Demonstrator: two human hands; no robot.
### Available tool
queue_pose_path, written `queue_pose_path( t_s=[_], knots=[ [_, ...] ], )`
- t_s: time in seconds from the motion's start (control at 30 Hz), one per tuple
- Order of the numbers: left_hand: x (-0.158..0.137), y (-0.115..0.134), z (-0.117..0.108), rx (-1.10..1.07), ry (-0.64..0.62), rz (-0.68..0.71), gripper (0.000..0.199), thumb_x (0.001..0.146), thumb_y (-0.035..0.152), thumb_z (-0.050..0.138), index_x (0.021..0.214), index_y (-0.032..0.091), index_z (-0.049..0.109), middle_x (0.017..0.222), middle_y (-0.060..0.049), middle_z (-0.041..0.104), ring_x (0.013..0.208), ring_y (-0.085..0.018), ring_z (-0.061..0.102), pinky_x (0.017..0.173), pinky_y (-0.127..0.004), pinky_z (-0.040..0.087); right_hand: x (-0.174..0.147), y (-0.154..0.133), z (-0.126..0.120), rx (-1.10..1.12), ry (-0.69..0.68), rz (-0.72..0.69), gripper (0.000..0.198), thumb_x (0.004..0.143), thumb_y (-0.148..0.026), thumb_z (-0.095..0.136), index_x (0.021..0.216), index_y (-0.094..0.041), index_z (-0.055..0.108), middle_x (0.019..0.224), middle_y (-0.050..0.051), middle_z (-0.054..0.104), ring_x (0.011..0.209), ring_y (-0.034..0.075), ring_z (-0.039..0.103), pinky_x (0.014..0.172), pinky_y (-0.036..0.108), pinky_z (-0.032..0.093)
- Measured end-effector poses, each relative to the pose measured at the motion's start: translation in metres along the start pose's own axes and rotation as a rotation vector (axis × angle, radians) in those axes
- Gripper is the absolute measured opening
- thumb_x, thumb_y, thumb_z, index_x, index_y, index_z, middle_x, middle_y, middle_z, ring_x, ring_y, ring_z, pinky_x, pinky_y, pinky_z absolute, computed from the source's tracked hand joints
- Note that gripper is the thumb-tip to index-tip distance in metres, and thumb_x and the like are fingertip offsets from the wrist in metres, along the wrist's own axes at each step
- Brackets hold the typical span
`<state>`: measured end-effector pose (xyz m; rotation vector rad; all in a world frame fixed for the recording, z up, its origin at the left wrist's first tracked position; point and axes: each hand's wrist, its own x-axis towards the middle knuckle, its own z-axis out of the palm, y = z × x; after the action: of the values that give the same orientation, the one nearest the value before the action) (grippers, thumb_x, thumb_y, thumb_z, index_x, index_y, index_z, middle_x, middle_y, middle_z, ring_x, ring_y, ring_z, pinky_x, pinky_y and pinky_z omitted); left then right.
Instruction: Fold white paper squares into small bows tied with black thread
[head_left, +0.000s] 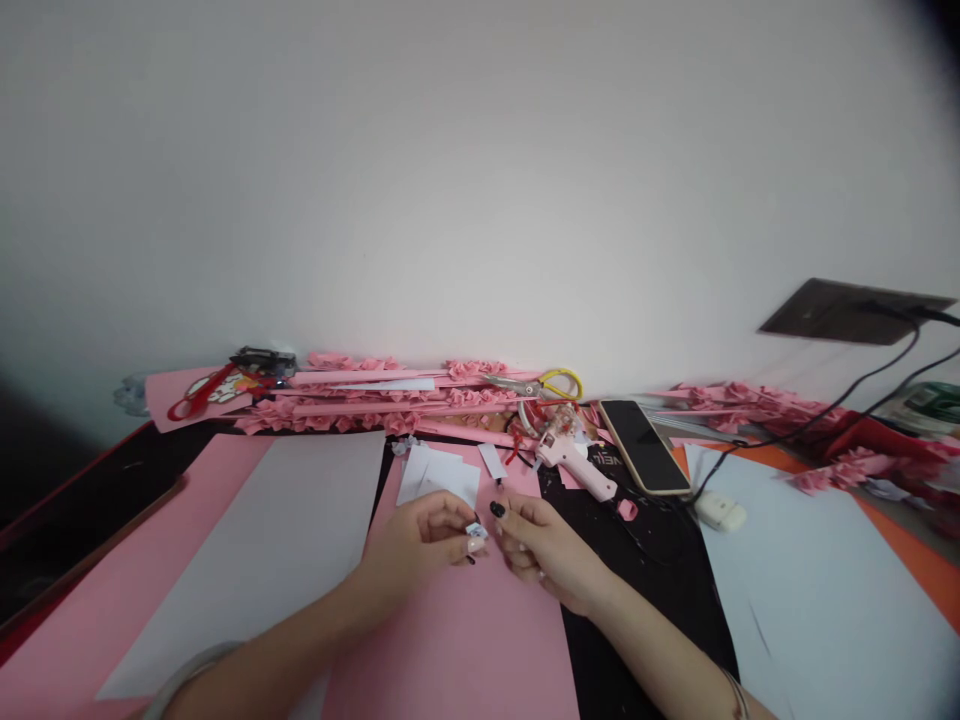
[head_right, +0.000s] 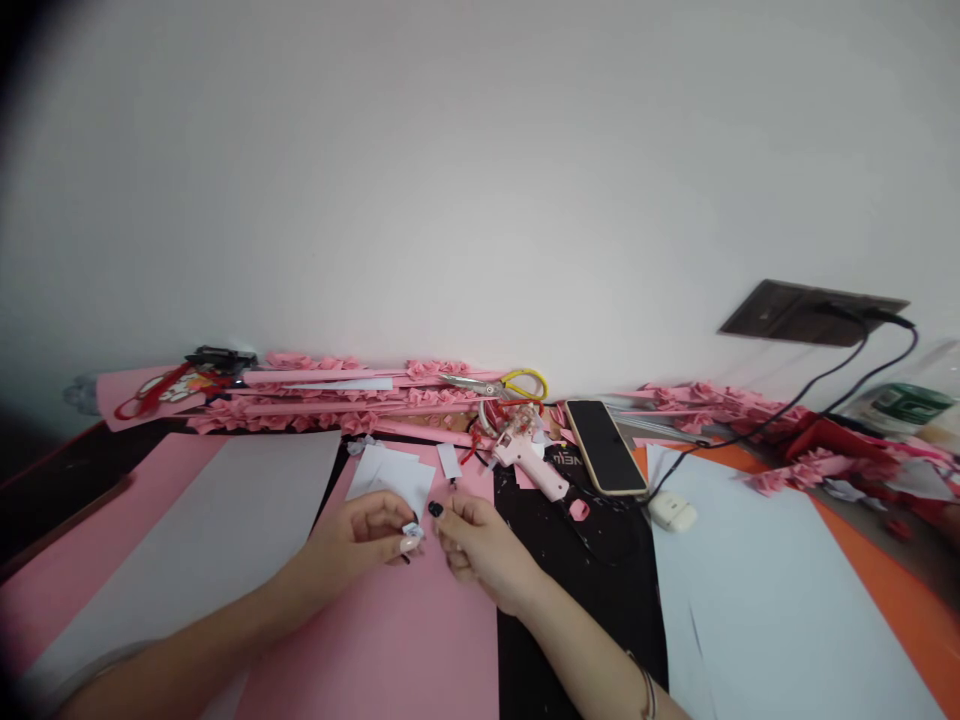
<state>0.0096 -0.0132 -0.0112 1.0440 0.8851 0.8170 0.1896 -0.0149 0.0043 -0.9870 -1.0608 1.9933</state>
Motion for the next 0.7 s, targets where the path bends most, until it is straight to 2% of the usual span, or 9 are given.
queue_pose_path(
  t_s=[0.1,0.17,0.3,0.37,0.57,0.7],
  knots=[
    [0.000,0.003,-0.001,-0.018,0.036,-0.040,0.023,0.066,0.025,0.070,0.087,0.018,0.063,0.083,-0.002,0.068,0.077,-0.015,0.064,0.070,-0.024,0.047,0.001,0.001,0.001,0.006,0.014,-0.031,0.033,0.079,-0.042,0.058,0.067,-0.019,0.038,0.048,-0.011,0.027,0.039,0.003,0.011,0.036,0.018,0.005],
    [-0.002,0.007,-0.001,0.001,0.057,-0.055,0.021,0.069,0.028,0.068,0.086,0.017,0.064,0.083,-0.003,0.068,0.081,-0.016,0.063,0.071,-0.024,0.047,0.001,0.002,0.002,-0.011,0.033,-0.064,0.034,0.079,-0.043,0.058,0.066,-0.019,0.037,0.048,-0.011,0.028,0.039,0.003,0.012,0.036,0.018,0.006],
    [-0.003,0.011,-0.001,0.012,0.106,-0.005,0.021,0.067,0.029,0.070,0.083,0.017,0.065,0.073,-0.001,0.066,0.070,-0.013,0.060,0.059,-0.020,0.045,0.003,0.005,0.005,-0.091,0.098,-0.148,0.036,0.079,-0.046,0.056,0.064,-0.020,0.036,0.047,-0.010,0.029,0.037,0.004,0.016,0.035,0.018,0.009],
    [-0.004,0.012,0.000,-0.001,0.119,-0.013,0.022,0.067,0.029,0.070,0.086,0.018,0.065,0.076,-0.001,0.066,0.072,-0.013,0.059,0.060,-0.019,0.045,0.003,0.005,0.005,-0.158,0.134,-0.192,0.034,0.080,-0.046,0.054,0.065,-0.020,0.037,0.046,-0.010,0.029,0.036,0.005,0.017,0.035,0.019,0.011],
    [-0.004,0.010,-0.001,-0.056,0.071,-0.056,0.020,0.068,0.027,0.070,0.086,0.018,0.066,0.081,-0.002,0.069,0.078,-0.013,0.061,0.070,-0.020,0.046,0.000,0.003,0.005,-0.522,0.239,-0.402,0.018,0.079,-0.031,0.057,0.071,-0.016,0.051,0.052,-0.008,0.032,0.046,0.007,0.026,0.045,0.021,0.019],
    [-0.002,0.006,-0.001,-0.056,0.048,-0.052,0.020,0.062,0.024,0.075,0.079,0.018,0.066,0.078,0.000,0.068,0.071,-0.011,0.061,0.065,-0.020,0.046,-0.001,0.003,0.007,-0.601,0.246,-0.412,0.011,0.075,-0.023,0.061,0.072,-0.016,0.053,0.052,-0.009,0.030,0.047,0.008,0.026,0.045,0.021,0.019]
  ],
)
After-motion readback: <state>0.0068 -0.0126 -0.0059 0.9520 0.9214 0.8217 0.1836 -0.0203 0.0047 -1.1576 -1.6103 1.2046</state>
